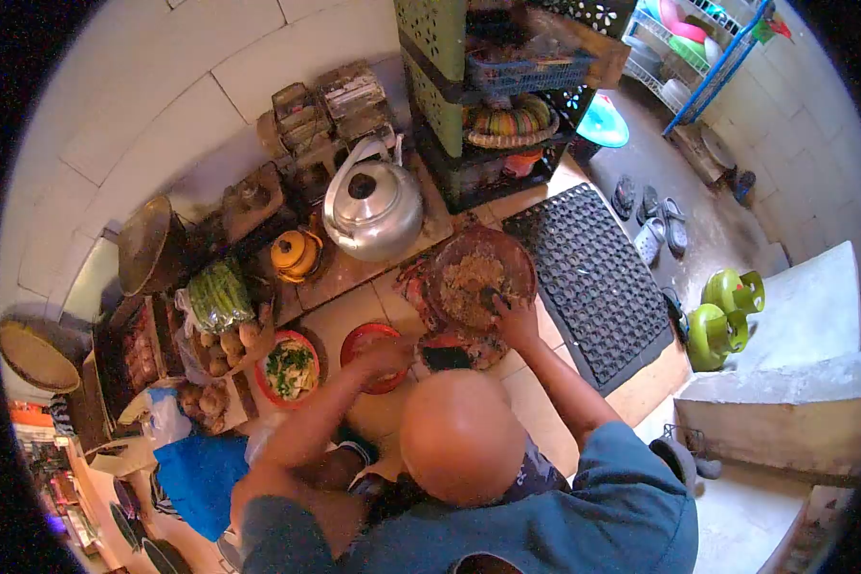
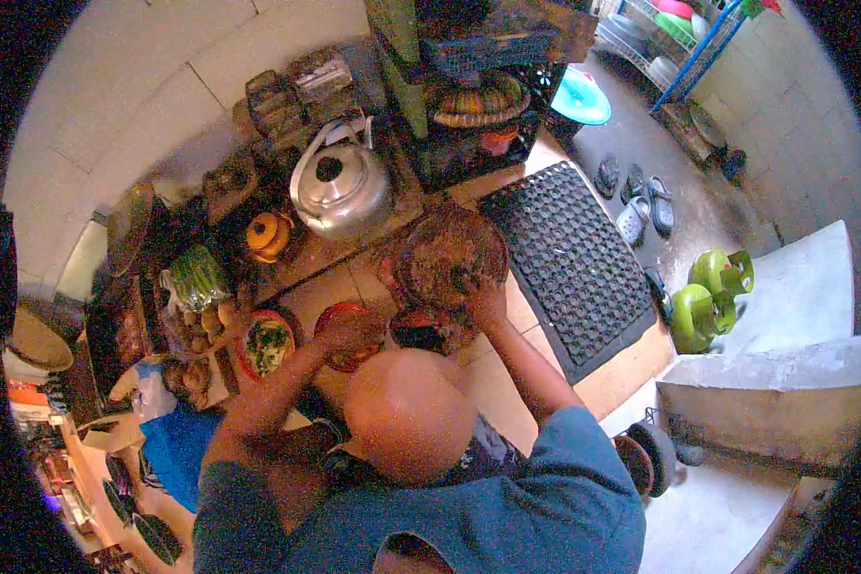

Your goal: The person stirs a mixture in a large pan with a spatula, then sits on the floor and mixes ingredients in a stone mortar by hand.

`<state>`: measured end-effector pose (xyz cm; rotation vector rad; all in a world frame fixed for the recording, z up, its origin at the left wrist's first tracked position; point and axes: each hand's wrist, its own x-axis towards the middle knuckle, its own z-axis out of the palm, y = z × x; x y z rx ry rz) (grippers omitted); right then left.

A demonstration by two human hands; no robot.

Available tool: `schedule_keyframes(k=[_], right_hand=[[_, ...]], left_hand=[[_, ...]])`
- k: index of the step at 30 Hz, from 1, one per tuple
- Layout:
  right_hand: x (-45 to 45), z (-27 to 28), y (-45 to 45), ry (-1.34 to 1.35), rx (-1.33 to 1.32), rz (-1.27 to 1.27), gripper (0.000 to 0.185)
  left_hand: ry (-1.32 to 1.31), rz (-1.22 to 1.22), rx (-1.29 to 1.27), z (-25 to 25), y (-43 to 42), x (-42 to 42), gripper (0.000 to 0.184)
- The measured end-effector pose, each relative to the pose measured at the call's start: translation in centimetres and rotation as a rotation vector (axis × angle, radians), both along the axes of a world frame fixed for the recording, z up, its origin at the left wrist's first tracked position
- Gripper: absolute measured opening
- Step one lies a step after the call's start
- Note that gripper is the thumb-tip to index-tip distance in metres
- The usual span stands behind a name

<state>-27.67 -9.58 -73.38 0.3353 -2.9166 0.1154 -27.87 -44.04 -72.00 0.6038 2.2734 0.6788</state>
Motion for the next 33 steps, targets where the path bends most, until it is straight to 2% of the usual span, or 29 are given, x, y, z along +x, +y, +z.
schedule_keyframes(k=[1,2,4,5,6,8,9,10,12,13,14,17,18,20,21,23,26,28,30,32,33], right_hand=[[-0.6,-0.3,-0.4,0.068,0.102,0.044,0.057],[-1.8,-0.1,-0.7,-0.172,0.026,0.005,0.063],[-4.0,0.2,-1.4,-0.321,0.073,0.046,0.061],[-5.2,0.1,-1.6,-0.396,0.097,0.064,0.060],[-7.0,-1.7,-1.3,-0.501,0.021,0.024,0.059],[-10.8,-6.4,0.4,-0.716,-0.122,-0.060,0.057],[-12.1,-3.9,0.7,-0.885,-0.202,0.019,0.057],[-13.7,0.3,0.9,-1.047,-0.290,0.101,0.057],[-16.1,3.3,0.2,-0.983,-0.383,0.202,0.057],[-16.8,0.7,0.6,-0.764,-0.383,0.216,0.058],[-17.2,-1.7,0.7,-0.543,-0.385,0.228,0.058],[-13.7,-6.4,-2.1,-0.470,-0.439,0.204,0.061],[-10.7,-3.8,-4.3,-0.590,-0.292,0.095,0.062],[-6.4,-2.2,-6.6,-0.589,-0.100,-0.043,0.063],[-5.3,-1.8,-7.0,-0.478,-0.059,-0.074,0.064],[-5.0,-1.0,-6.3,-0.491,-0.187,-0.096,0.064],[-13.2,2.4,-2.7,-0.861,-0.604,0.005,0.057],[-16.3,2.4,-1.3,-0.870,-0.520,0.154,0.052],[-16.6,2.1,-0.7,-0.600,-0.170,0.321,0.052],[-11.8,2.6,-1.6,-0.646,-0.189,0.058,0.055],[-8.7,1.5,-2.6,-0.428,-0.193,0.051,0.052]], left_hand=[[0.045,0.132,0.014,-2.7,2.3,-0.2,0.048],[0.090,0.265,0.037,-5.4,4.6,-0.4,0.052],[0.071,0.555,0.149,-6.4,8.2,0.0,0.056],[-0.015,0.796,0.253,-3.5,9.6,0.9,0.057],[-0.017,0.747,0.418,-5.5,10.2,1.0,0.055],[-0.062,0.678,0.655,-14.4,11.8,1.7,0.053],[-0.104,0.658,0.722,-18.5,12.6,1.9,0.052],[-0.174,0.662,0.684,-19.8,12.9,1.3,0.051],[-0.435,0.829,0.807,-21.4,13.3,0.8,0.048],[-0.639,0.993,0.965,-16.6,13.4,0.4,0.047],[-0.845,1.151,1.117,-13.8,13.5,0.0,0.046],[-0.773,1.293,1.161,-13.5,14.9,-0.5,0.050],[-0.748,1.304,1.153,-13.8,15.1,-0.8,0.050],[-0.690,1.287,1.129,-14.6,15.1,-1.3,0.051],[-0.669,1.261,1.116,-15.1,15.0,-1.3,0.051],[-0.646,1.224,1.091,-14.8,15.0,-1.2,0.052],[-0.635,1.171,1.073,-13.8,14.5,-0.5,0.053],[-0.646,1.135,1.072,-13.2,14.0,0.3,0.053],[-0.657,1.106,1.074,-12.9,13.5,1.6,0.054],[-0.670,1.091,1.066,-12.8,13.4,2.8,0.055],[-0.668,1.080,1.064,-12.7,13.4,3.0,0.055]])
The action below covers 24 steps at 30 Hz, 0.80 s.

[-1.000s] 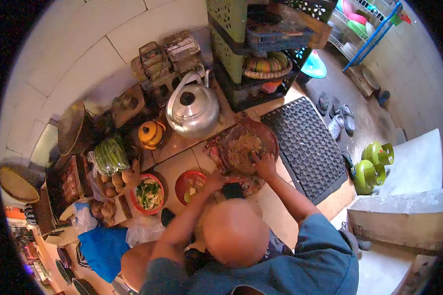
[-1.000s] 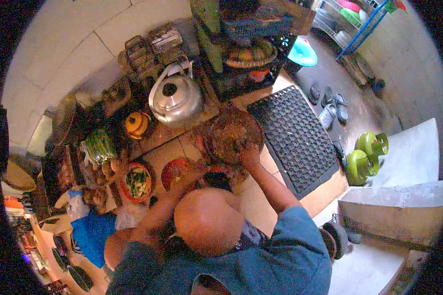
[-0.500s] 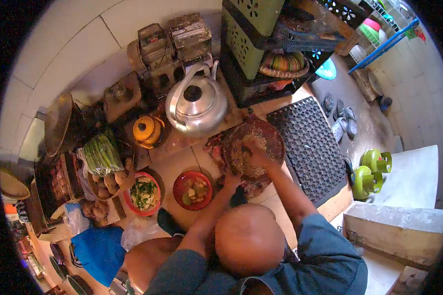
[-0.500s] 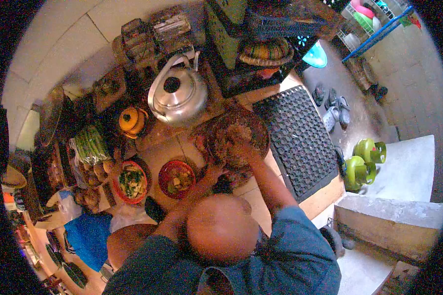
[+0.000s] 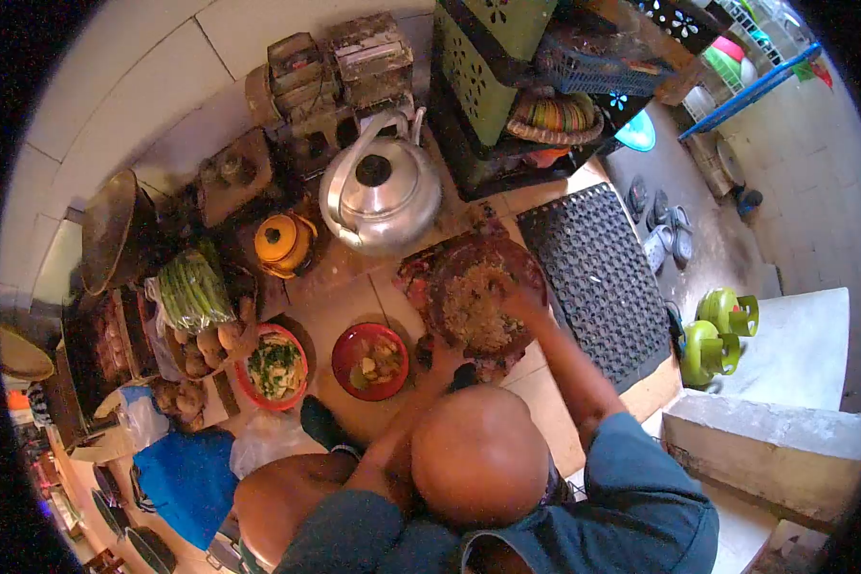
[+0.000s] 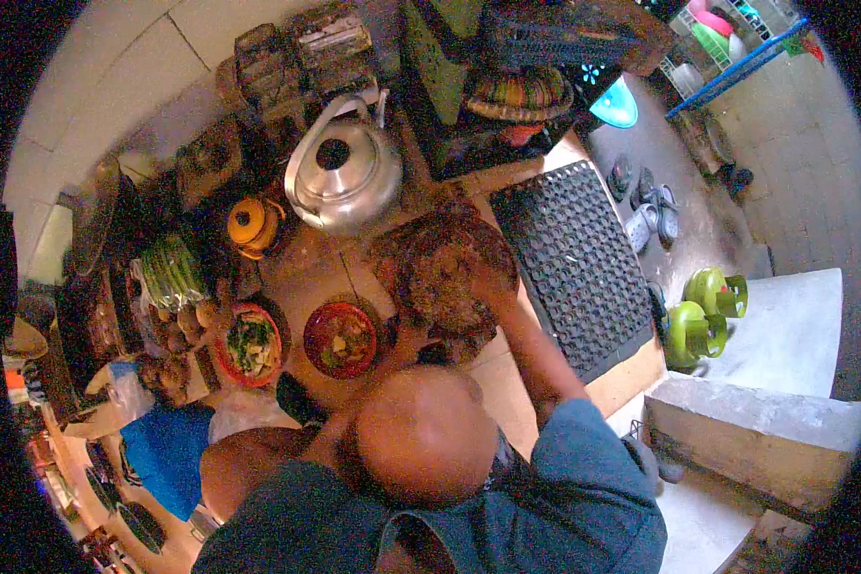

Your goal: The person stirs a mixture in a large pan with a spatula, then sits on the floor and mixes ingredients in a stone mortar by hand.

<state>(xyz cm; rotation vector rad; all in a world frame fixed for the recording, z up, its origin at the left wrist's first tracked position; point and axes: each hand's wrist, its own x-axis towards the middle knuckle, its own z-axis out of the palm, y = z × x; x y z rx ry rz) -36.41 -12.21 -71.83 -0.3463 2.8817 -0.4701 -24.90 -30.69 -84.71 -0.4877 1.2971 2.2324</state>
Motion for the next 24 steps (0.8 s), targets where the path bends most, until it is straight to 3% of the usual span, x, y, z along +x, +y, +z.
schedule_keyframes(k=[3,5,7,10,12,17,18,20,23,24], right_hand=[[5.0,-3.7,-2.2,0.518,0.006,-0.007,0.046],[6.6,-3.3,-2.5,0.205,0.037,-0.079,0.051],[2.3,-0.8,-2.2,-0.145,0.005,-0.174,0.056],[-6.2,-1.7,1.6,-0.431,-0.267,0.032,0.055],[-7.6,-2.5,1.3,-0.345,-0.310,0.062,0.055],[3.2,-7.1,-2.6,0.325,-0.055,0.114,0.054],[3.7,-4.7,-2.7,0.146,0.078,0.050,0.055],[3.8,-2.3,-2.6,-0.121,0.052,-0.049,0.057],[-2.0,-2.2,-1.2,-0.367,-0.329,-0.090,0.059],[-4.1,-5.1,-0.9,-0.458,-0.405,-0.089,0.060]], left_hand=[[0.005,-0.008,-0.015,-0.3,0.0,-0.4,0.056],[0.007,-0.022,-0.012,-0.8,-0.1,0.3,0.057],[0.011,-0.030,-0.004,0.3,-0.3,0.1,0.057],[0.012,-0.023,0.001,0.8,-0.5,-0.4,0.058],[0.003,-0.007,0.003,0.3,-0.4,-0.5,0.059],[-0.004,0.007,0.010,-0.2,-0.4,-1.5,0.060],[-0.008,0.010,0.020,-0.4,-0.1,-1.5,0.061],[-0.024,0.010,0.051,-0.2,-0.3,-1.1,0.061],[0.015,-0.087,0.174,0.6,-0.9,-0.7,0.063],[-0.035,-0.040,0.142,0.7,-0.7,-1.2,0.067]])
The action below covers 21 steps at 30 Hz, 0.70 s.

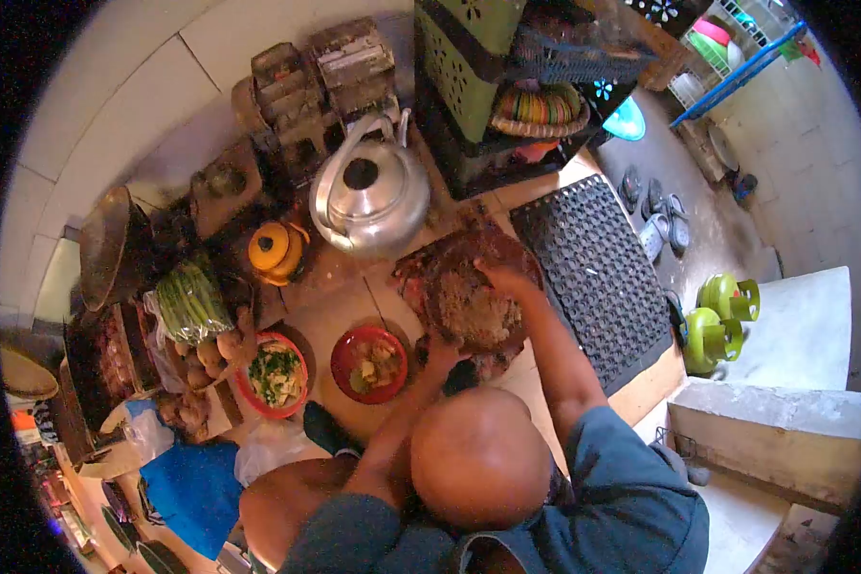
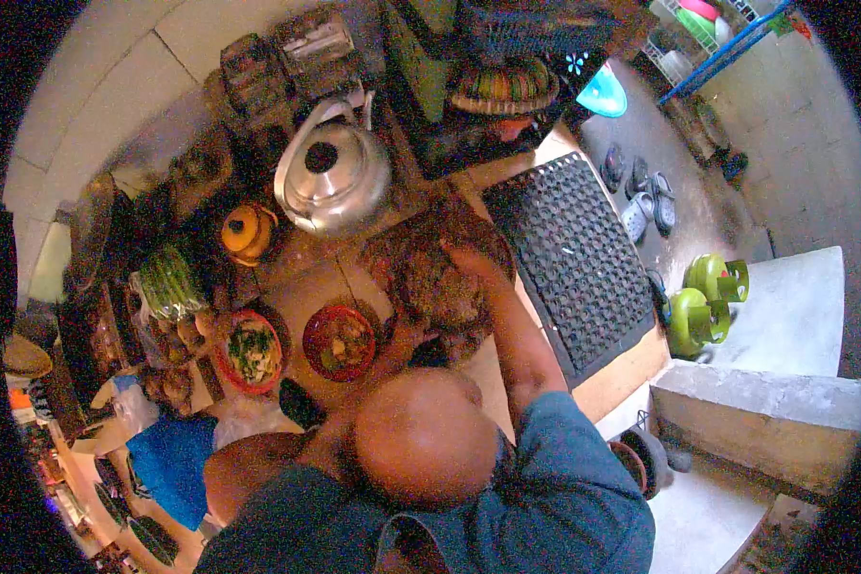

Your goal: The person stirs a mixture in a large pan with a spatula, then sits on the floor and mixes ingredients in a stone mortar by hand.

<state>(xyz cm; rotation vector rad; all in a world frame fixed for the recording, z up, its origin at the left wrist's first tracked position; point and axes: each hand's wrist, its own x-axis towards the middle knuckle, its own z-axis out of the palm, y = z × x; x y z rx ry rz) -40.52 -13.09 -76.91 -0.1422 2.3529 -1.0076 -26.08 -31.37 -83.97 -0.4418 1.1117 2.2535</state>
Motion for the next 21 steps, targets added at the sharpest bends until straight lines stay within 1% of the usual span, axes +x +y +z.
schedule_keyframes(k=[2,3,4,5,6,7,8,9,10,11,12,13,14,15,16,17,18,20,21], right_hand=[[-0.1,-1.3,-1.6,0.155,0.098,0.000,0.060],[3.0,-0.8,-4.8,0.397,0.271,0.001,0.059],[5.1,0.2,-6.2,0.541,0.373,0.027,0.058],[7.3,1.2,-7.5,0.684,0.485,0.040,0.056],[8.8,2.5,-7.4,0.724,0.537,0.084,0.055],[9.0,2.7,-6.6,0.677,0.512,0.067,0.055],[9.3,2.3,-5.6,0.631,0.488,0.049,0.054],[7.3,1.7,-4.9,0.512,0.380,-0.048,0.054],[5.8,-0.3,-3.5,0.500,0.287,0.012,0.054],[4.3,-2.3,-2.1,0.480,0.192,0.071,0.055],[3.1,-2.0,-0.9,0.387,0.108,0.141,0.055],[3.2,-0.8,-0.8,0.382,0.088,0.219,0.055],[5.1,0.4,-1.4,0.512,0.150,0.273,0.055],[8.5,1.6,-2.8,0.685,0.266,0.305,0.055],[11.2,3.1,-4.2,0.754,0.384,0.305,0.055],[11.2,5.4,-4.7,0.527,0.438,0.251,0.055],[11.2,7.6,-5.3,0.310,0.513,0.197,0.054],[6.8,3.9,-3.6,0.366,0.371,0.078,0.055],[4.5,-1.8,-1.2,0.608,0.162,0.015,0.057]], left_hand=[[-0.120,0.099,-0.058,-0.9,1.0,-0.2,0.077],[-0.213,0.127,0.352,-2.1,0.8,0.0,0.082],[-0.295,0.150,0.756,-4.0,-0.4,-0.2,0.088],[-0.274,0.134,0.763,-5.4,-0.8,-0.6,0.090],[-0.253,0.119,0.769,-6.9,-1.3,-1.1,0.092],[-0.146,0.081,0.386,-8.0,-0.3,-1.1,0.090],[-0.073,0.064,0.175,-7.5,0.2,-0.5,0.089],[-0.018,0.037,-0.044,-6.7,0.7,0.0,0.087],[0.023,0.038,-0.093,-2.9,0.4,-0.5,0.087],[0.063,0.041,-0.137,0.3,0.1,-0.6,0.087],[-0.010,0.039,-0.065,2.2,-0.2,-0.7,0.086],[-0.081,0.034,0.005,3.5,-0.7,-1.1,0.085],[-0.160,0.028,0.075,4.0,-1.3,-1.3,0.084],[-0.101,-0.034,0.154,2.8,-1.9,-1.3,0.084],[-0.040,-0.092,0.236,0.7,-2.3,-1.6,0.084],[0.013,-0.151,0.318,-0.5,-2.3,-1.4,0.084],[-0.049,-0.096,0.304,0.7,-2.3,-0.3,0.083],[-0.121,0.017,0.271,5.2,-2.4,-1.1,0.083],[0.064,-0.031,0.045,3.8,-2.0,-0.7,0.082]])
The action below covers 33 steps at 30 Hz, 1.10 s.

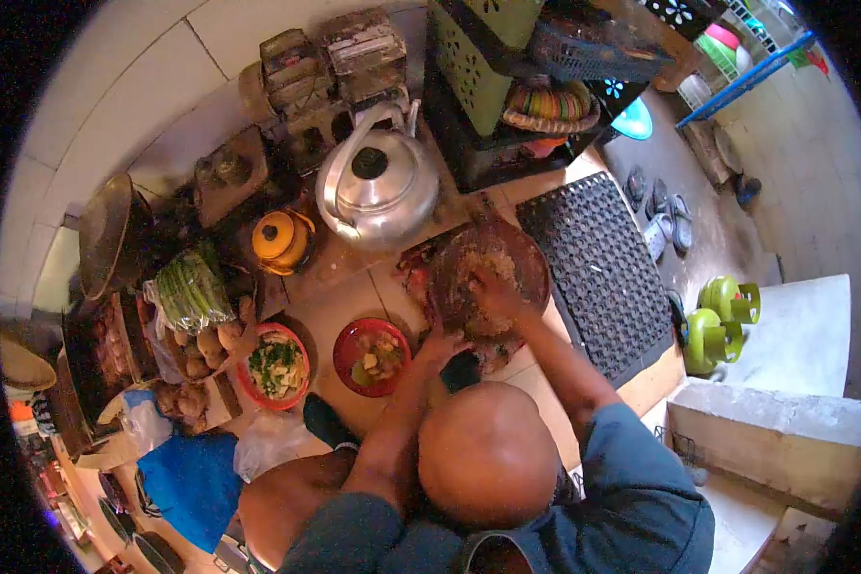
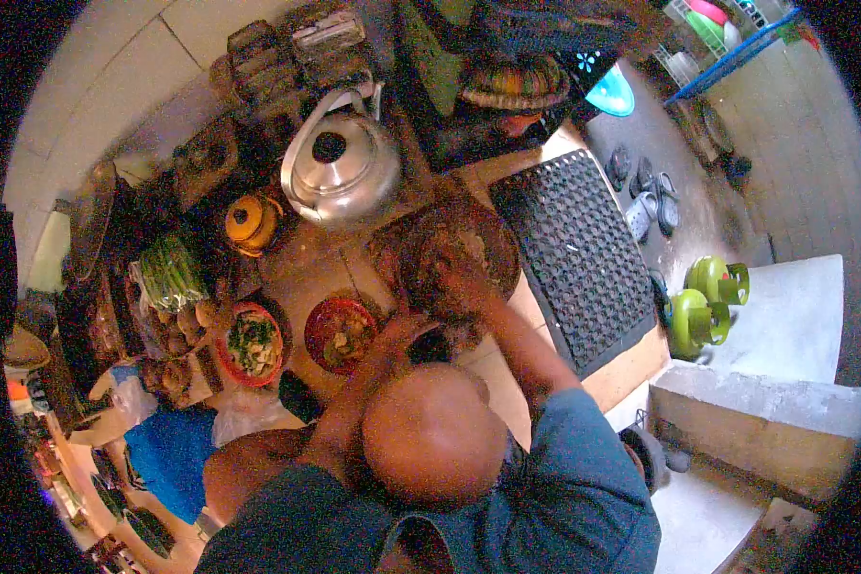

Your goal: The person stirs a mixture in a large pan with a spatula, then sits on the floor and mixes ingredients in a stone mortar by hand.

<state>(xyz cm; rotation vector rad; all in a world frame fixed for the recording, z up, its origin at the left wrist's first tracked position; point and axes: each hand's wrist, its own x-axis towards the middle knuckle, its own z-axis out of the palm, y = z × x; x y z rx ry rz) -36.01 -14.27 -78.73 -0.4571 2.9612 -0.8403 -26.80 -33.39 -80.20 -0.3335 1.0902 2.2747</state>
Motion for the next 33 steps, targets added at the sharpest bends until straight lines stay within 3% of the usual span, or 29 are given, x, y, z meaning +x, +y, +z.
schedule_keyframes(k=[1,2,3,4,5,7,9,10,13,15,16,17,18,19,21,22,25,28,30,31,33], right_hand=[[-3.6,0.5,2.2,-0.298,-0.095,0.083,0.056],[-6.1,2.1,3.4,-0.555,-0.160,0.112,0.056],[-7.5,3.4,3.7,-0.680,-0.198,0.111,0.056],[-7.3,3.4,3.5,-0.698,-0.191,0.096,0.056],[-5.7,2.0,2.8,-0.633,-0.143,0.072,0.057],[0.6,-0.8,0.4,-0.349,0.026,0.013,0.058],[3.3,2.2,-2.7,0.036,0.305,-0.069,0.058],[3.0,2.4,-2.4,-0.014,0.375,-0.111,0.057],[0.2,4.3,-1.8,-0.339,0.140,-0.191,0.055],[-1.8,2.1,-1.6,-0.378,-0.060,-0.183,0.055],[-3.8,0.9,-1.5,-0.379,-0.157,-0.174,0.056],[-4.6,0.0,-1.3,-0.394,-0.250,-0.164,0.057],[-3.4,1.2,-2.2,-0.191,-0.123,-0.095,0.057],[-2.2,2.9,-3.1,0.025,0.016,-0.057,0.057],[2.9,5.5,-5.3,0.247,0.354,0.002,0.056],[3.7,5.8,-4.7,0.215,0.392,-0.015,0.055],[0.0,5.4,-1.5,-0.320,0.135,-0.080,0.053],[-8.1,10.6,2.0,-1.212,-0.343,-0.101,0.052],[-7.3,6.6,2.1,-1.015,-0.289,-0.019,0.051],[-4.8,3.4,1.4,-0.660,-0.124,0.040,0.051],[2.4,0.0,-1.4,0.047,0.277,0.017,0.050]], left_hand=[[0.195,-0.038,-0.221,-3.3,0.8,0.2,0.082],[0.230,-0.027,-0.282,-5.0,1.3,-0.6,0.080],[0.262,-0.016,-0.344,-6.7,1.9,-1.5,0.078],[0.103,0.037,-0.243,-7.3,2.4,-1.4,0.075],[-0.066,0.090,-0.139,-7.6,2.7,-0.5,0.072],[0.406,-0.045,-0.466,-7.5,2.2,-0.5,0.066],[0.647,-0.136,-0.657,-7.9,2.0,-1.0,0.061],[0.649,-0.152,-0.681,-8.0,2.5,-1.1,0.058],[0.205,-0.003,-0.364,-10.9,2.6,-1.0,0.056],[-0.184,0.169,-0.026,-9.1,2.5,-1.2,0.056],[-0.334,0.244,0.139,-4.2,2.1,-2.2,0.056],[-0.162,0.198,0.017,-3.5,2.1,-2.1,0.057],[0.002,0.169,-0.112,-3.1,2.2,-2.0,0.059],[0.512,0.008,-0.530,-7.1,1.9,-2.1,0.062],[0.912,-0.057,-0.906,-8.1,1.4,-1.7,0.065],[0.801,0.068,-0.858,-5.0,1.9,-1.4,0.066],[0.556,0.115,-0.722,-2.9,2.3,-0.8,0.072],[0.055,0.146,-0.515,-0.7,3.2,-1.4,0.075],[0.010,0.121,-0.521,-1.7,3.1,-1.4,0.077],[0.185,0.074,-0.606,-5.1,3.1,-1.3,0.077],[0.469,0.019,-0.755,-6.3,3.1,-1.2,0.076]])
